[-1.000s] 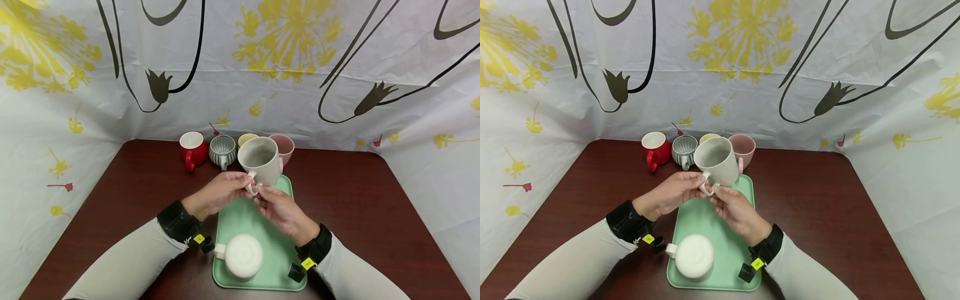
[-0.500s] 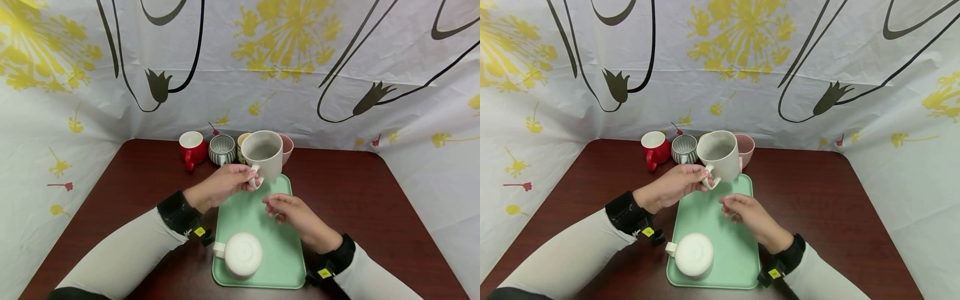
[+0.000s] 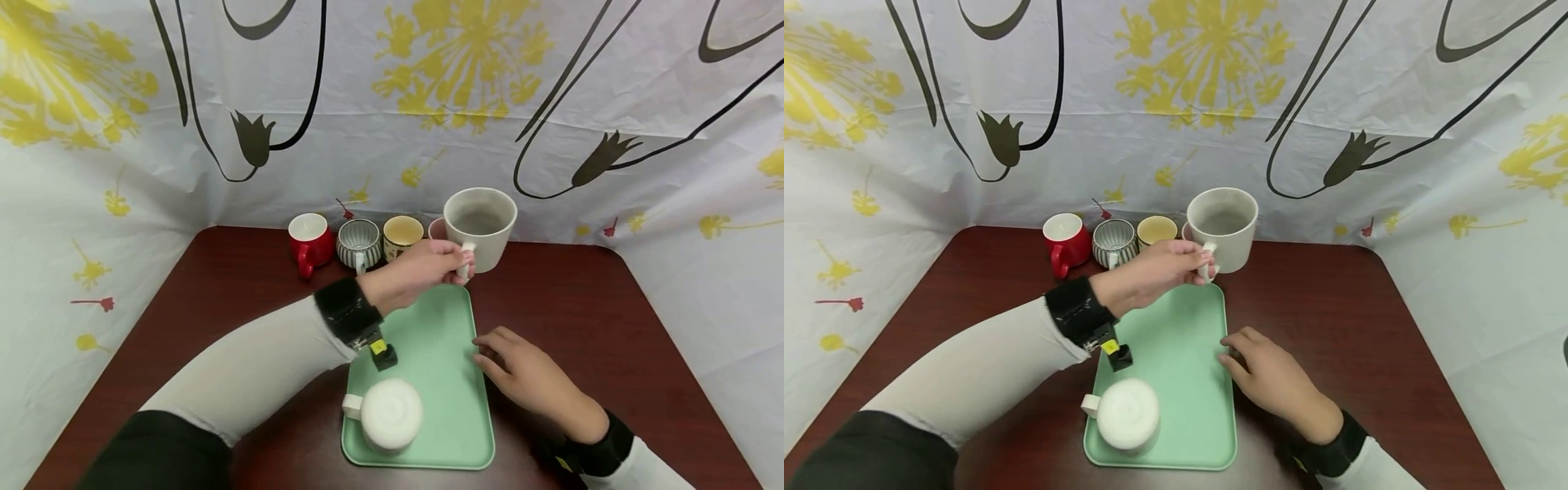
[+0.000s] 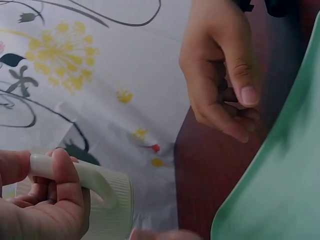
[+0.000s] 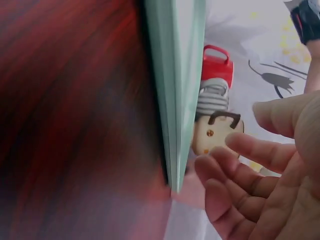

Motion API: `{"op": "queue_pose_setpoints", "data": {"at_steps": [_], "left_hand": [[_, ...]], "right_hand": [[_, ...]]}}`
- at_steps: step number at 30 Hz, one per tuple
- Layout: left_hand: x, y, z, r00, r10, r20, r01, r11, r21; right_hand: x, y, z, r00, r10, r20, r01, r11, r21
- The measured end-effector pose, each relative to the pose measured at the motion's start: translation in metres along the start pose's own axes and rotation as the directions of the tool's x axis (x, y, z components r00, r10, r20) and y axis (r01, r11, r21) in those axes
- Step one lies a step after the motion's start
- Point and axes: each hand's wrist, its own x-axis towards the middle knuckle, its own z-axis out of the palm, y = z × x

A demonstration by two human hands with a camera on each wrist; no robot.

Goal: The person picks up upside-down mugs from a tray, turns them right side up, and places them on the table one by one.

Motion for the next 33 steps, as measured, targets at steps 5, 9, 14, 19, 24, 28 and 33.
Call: {"op": "queue_pose_setpoints", "data": {"at_steps": [5, 9, 14, 19, 24, 28, 33], "left_hand": [[0.024, -0.001, 0.021, 0.999, -0.031, -0.011, 0.030, 0.999, -0.018], [0.037, -0.006, 0.034, 0.998, -0.052, -0.046, 0.051, 0.998, -0.024], [0.052, -0.015, 0.046, 0.995, -0.066, -0.068, 0.066, 0.998, -0.003], [0.067, -0.025, 0.055, 0.988, -0.112, -0.110, 0.114, 0.993, 0.010], [0.078, -0.035, 0.059, 0.974, -0.156, -0.165, 0.161, 0.987, 0.015], [0.083, -0.044, 0.060, 0.967, -0.173, -0.190, 0.179, 0.984, 0.018], [0.086, -0.053, 0.061, 0.962, -0.150, -0.229, 0.167, 0.984, 0.058]], "right_hand": [[-0.007, 0.001, 0.002, 0.999, -0.016, -0.027, 0.014, 0.995, -0.095], [-0.009, 0.002, 0.003, 1.000, -0.003, 0.001, 0.004, 0.996, -0.088], [-0.009, 0.005, 0.000, 1.000, -0.011, 0.009, 0.012, 0.996, -0.088], [-0.009, 0.008, -0.002, 0.999, -0.032, 0.001, 0.032, 0.995, -0.097], [-0.008, 0.011, -0.002, 0.999, -0.031, 0.011, 0.032, 0.995, -0.089], [-0.009, 0.012, 0.000, 1.000, -0.022, 0.021, 0.024, 0.997, -0.079], [-0.009, 0.013, 0.001, 1.000, -0.011, 0.026, 0.013, 0.998, -0.069]]}}
